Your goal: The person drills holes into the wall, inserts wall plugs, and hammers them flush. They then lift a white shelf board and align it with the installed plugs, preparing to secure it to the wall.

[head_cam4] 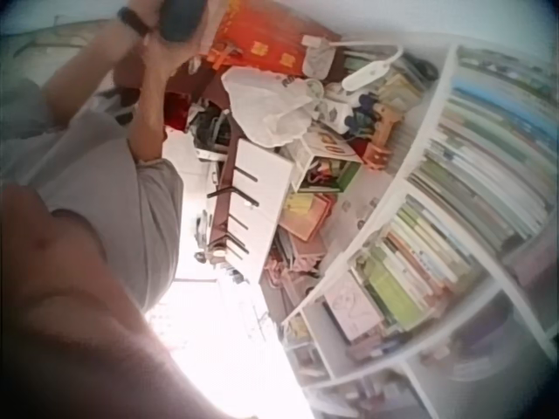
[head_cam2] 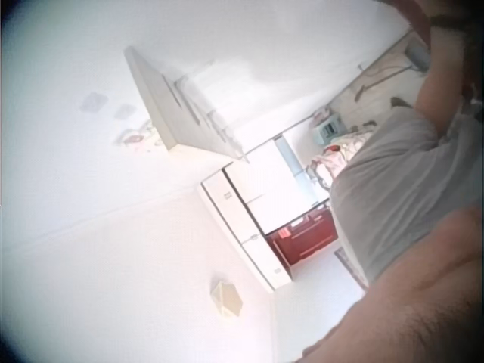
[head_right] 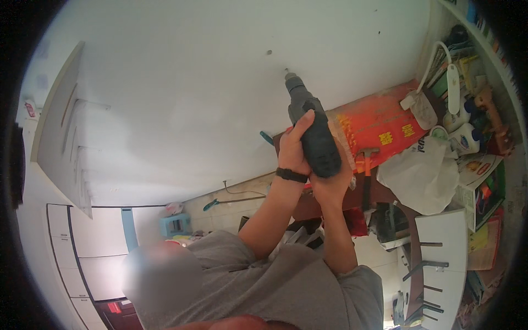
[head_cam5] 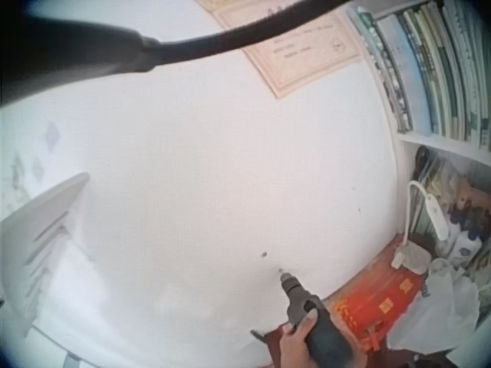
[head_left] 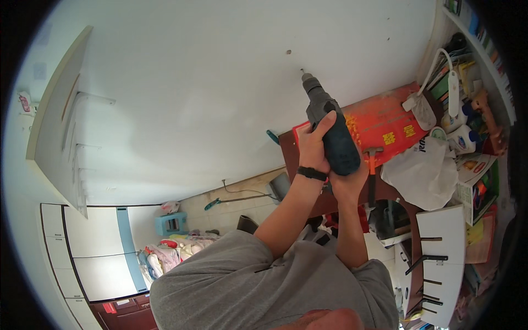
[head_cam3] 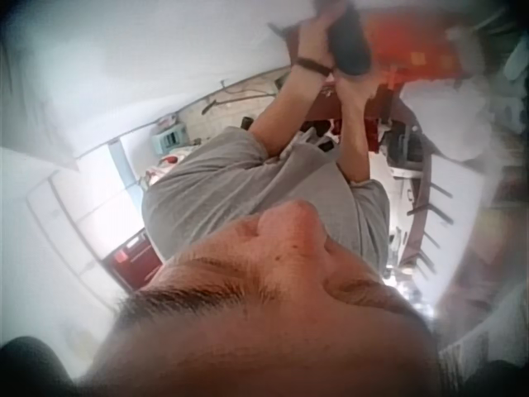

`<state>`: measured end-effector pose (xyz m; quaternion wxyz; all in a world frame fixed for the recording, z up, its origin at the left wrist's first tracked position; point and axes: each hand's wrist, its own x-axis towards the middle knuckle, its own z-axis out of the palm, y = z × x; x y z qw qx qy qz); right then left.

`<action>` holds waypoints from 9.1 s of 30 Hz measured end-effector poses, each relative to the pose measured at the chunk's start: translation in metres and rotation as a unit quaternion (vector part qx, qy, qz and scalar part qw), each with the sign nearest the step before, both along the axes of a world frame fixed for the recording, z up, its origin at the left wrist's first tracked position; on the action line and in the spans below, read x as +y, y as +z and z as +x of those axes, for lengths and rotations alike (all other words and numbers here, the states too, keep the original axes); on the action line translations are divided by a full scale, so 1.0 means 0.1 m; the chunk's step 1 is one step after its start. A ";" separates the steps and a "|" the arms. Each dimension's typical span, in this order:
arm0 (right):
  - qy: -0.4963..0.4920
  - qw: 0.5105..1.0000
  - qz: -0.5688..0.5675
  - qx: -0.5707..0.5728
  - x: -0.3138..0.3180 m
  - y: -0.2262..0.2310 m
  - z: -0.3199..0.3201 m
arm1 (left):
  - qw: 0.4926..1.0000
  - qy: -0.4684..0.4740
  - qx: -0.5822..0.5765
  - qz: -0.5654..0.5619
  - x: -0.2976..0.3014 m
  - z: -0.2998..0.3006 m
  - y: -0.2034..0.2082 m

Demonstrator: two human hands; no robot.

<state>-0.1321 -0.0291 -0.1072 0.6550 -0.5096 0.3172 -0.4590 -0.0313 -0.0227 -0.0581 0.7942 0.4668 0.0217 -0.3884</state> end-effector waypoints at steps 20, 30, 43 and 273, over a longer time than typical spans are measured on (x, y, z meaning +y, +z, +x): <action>0.034 0.999 0.000 0.011 0.31 0.01 -0.61 | 0.998 -0.048 -0.016 0.023 0.35 -0.51 0.14; 0.198 0.976 0.028 0.089 1.10 -0.56 -1.23 | 0.980 -0.148 -0.006 0.135 1.15 -0.67 -0.30; -0.013 0.944 0.011 0.330 0.42 -2.12 -1.18 | 0.832 -0.271 -0.299 0.381 1.19 0.60 -1.78; -0.118 0.940 0.270 -0.171 0.53 0.03 1.88 | 0.762 -0.207 -0.476 0.387 1.38 0.53 -2.37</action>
